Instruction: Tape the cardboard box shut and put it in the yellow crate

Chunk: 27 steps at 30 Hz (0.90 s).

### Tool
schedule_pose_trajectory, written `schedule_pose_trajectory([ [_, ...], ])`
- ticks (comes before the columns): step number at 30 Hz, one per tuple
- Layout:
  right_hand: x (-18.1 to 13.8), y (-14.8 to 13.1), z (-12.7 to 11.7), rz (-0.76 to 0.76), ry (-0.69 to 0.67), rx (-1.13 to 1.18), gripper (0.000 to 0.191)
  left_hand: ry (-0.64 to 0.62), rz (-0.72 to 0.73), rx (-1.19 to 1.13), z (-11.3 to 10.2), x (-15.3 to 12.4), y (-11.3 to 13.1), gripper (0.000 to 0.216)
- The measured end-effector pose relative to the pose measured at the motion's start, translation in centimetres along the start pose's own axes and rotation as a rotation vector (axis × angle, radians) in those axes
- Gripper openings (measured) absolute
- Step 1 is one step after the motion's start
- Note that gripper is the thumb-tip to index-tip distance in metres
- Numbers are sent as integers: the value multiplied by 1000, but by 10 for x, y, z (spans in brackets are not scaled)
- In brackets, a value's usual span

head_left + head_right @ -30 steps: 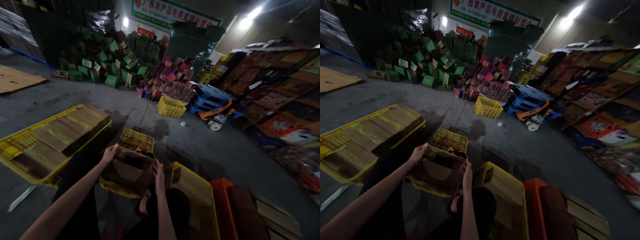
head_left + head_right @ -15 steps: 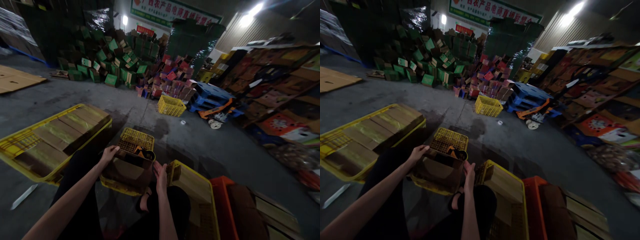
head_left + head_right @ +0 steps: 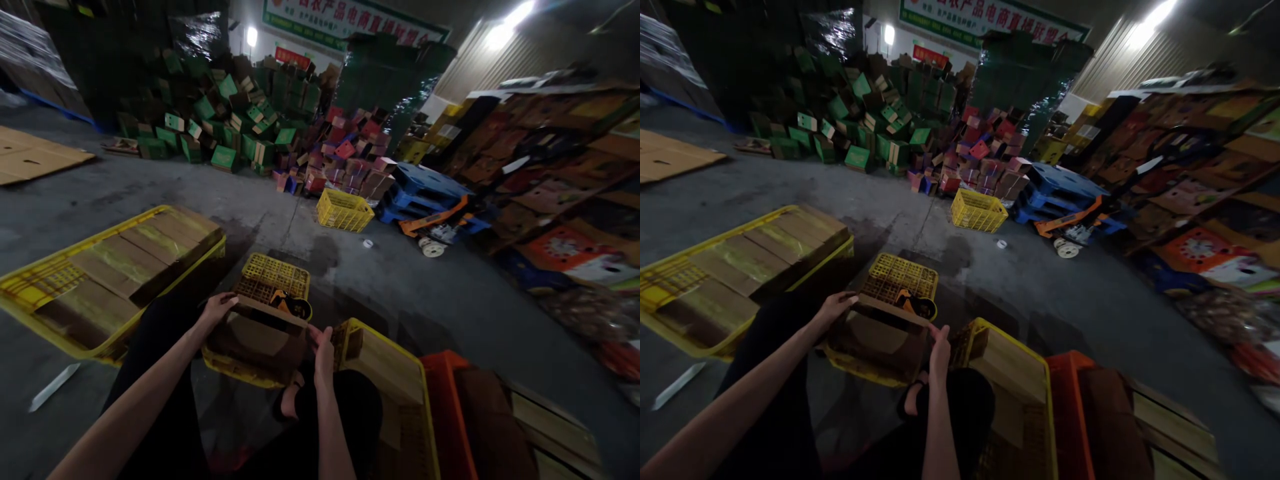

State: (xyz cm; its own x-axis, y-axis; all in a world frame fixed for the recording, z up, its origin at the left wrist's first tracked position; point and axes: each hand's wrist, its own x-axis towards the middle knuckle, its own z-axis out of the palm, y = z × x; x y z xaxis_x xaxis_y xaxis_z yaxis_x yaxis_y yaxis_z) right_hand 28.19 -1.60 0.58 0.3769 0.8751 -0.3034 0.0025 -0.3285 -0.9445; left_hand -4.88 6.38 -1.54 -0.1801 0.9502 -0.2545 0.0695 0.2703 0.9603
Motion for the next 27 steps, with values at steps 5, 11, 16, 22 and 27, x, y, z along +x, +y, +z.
schedule_pose_trajectory([
  [5,2,4,0,-5,-15,-50,93,-13,2,17,-1,-2,-2,45],
  [11,1,4,3,0,-40,-29,93,-4,11,55,0,-1,-5,42],
  [16,1,3,3,12,-24,-68,91,15,29,89,1,-1,-5,37],
  [22,-4,0,5,-17,-14,-115,87,46,77,138,4,-1,-3,33],
  [27,-6,0,6,-61,-25,-140,84,41,94,213,7,0,-2,26],
])
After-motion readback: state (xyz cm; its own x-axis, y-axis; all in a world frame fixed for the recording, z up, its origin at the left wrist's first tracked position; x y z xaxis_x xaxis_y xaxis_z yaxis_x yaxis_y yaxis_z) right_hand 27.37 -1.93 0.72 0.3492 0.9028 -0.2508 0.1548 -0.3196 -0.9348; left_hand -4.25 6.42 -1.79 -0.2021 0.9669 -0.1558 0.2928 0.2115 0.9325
